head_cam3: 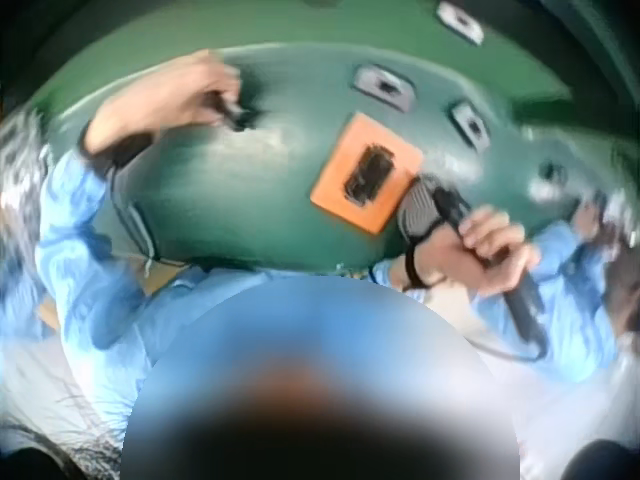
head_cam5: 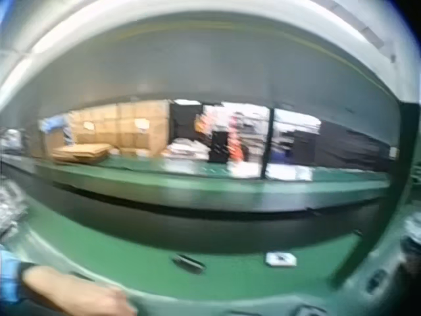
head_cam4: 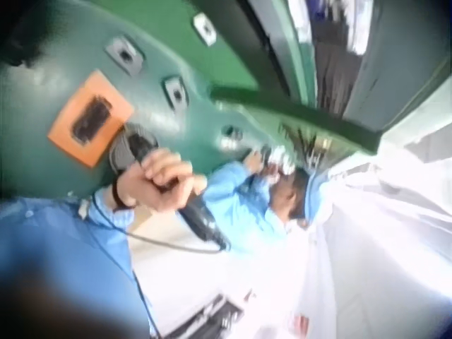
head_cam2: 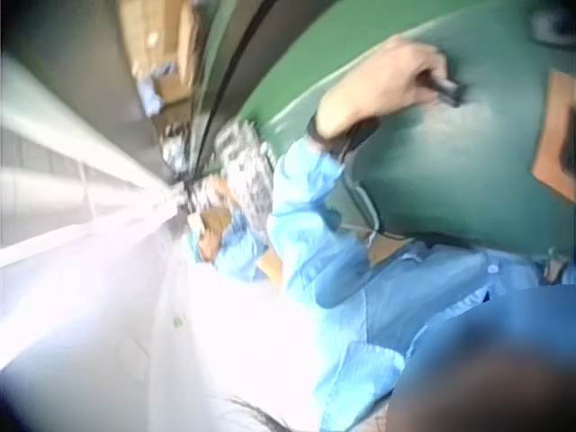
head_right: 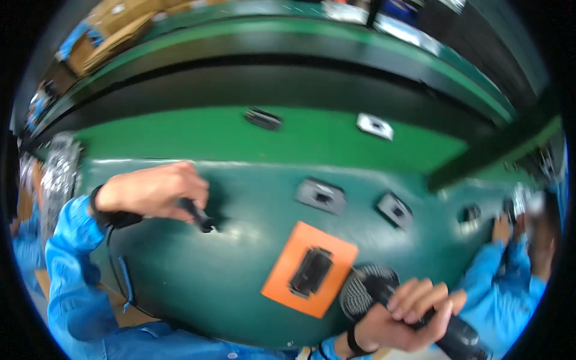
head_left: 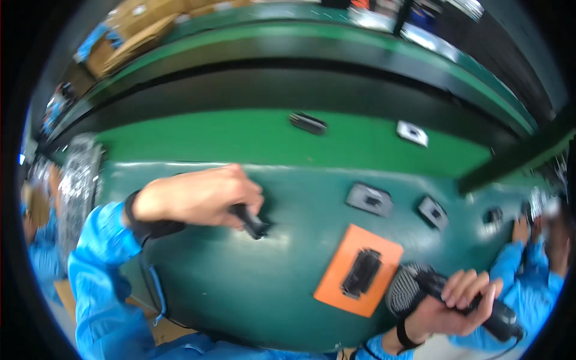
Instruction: Assembling plastic and electronic components at a factory workbench using an electric screwdriver.
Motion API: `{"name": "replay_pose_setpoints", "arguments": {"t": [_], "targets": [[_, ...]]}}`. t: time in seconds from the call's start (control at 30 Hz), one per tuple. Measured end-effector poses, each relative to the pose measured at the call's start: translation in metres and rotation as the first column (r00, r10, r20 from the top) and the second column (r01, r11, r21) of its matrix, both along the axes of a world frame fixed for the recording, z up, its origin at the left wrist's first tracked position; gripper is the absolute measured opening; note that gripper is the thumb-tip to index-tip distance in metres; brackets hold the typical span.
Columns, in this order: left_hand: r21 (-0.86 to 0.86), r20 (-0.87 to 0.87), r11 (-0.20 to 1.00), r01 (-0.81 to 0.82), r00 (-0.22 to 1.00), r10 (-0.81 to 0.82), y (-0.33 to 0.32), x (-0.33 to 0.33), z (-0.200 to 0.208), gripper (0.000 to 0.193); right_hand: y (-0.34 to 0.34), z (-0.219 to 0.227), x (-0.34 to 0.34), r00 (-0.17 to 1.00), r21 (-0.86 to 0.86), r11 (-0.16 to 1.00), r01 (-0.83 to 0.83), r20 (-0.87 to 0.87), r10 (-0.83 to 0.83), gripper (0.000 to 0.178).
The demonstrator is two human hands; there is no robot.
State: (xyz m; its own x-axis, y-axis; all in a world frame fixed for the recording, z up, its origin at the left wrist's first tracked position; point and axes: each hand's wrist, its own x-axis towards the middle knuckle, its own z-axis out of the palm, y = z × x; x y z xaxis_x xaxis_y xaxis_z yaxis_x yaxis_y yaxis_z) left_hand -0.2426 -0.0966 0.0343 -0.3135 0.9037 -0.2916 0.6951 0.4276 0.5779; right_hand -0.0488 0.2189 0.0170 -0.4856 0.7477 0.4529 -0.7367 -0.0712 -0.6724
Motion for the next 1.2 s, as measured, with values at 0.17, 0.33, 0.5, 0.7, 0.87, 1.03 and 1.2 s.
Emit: {"name": "replay_pose_setpoints", "arguments": {"t": [0.17,0.33,0.5,0.7,0.87,1.03,1.2], "targets": [[0.312,-0.571,0.800,0.513,0.774,-0.274,0.069,0.072,0.012,0.008,0.001,0.005,-0.006,1.000,0.005,1.000,0.018,0.009,-0.019,0.021],[0.467,-0.612,0.557,0.687,0.706,-0.357,0.135,0.080,-0.039,0.010,0.009,-0.001,0.004,0.999,0.023,0.999,0.047,0.007,-0.047,0.020],[0.292,-0.649,0.614,0.733,0.624,-0.436,0.142,0.071,-0.035,0.012,0.016,-0.001,0.012,0.998,0.006,0.998,0.058,-0.020,-0.058,0.019],[0.091,-0.683,0.718,0.690,0.568,-0.460,0.137,0.081,-0.021,0.019,0.020,0.005,0.014,0.998,0.071,0.997,-0.006,0.056,0.002,0.017],[0.108,-0.646,0.889,0.446,0.711,-0.278,0.121,0.113,-0.025,0.028,0.020,0.006,0.010,0.979,0.170,0.985,-0.032,0.206,-0.004,0.020],[0.018,-0.591,0.959,0.281,0.777,-0.217,0.119,0.126,-0.027,0.043,0.021,0.000,0.008,0.965,0.217,0.970,-0.106,0.257,0.048,0.019],[0.193,-0.590,0.947,0.256,0.802,-0.096,0.117,0.127,-0.041,0.009,0.016,-0.001,0.005,0.964,0.186,0.979,-0.079,0.266,0.027,0.019]]}}
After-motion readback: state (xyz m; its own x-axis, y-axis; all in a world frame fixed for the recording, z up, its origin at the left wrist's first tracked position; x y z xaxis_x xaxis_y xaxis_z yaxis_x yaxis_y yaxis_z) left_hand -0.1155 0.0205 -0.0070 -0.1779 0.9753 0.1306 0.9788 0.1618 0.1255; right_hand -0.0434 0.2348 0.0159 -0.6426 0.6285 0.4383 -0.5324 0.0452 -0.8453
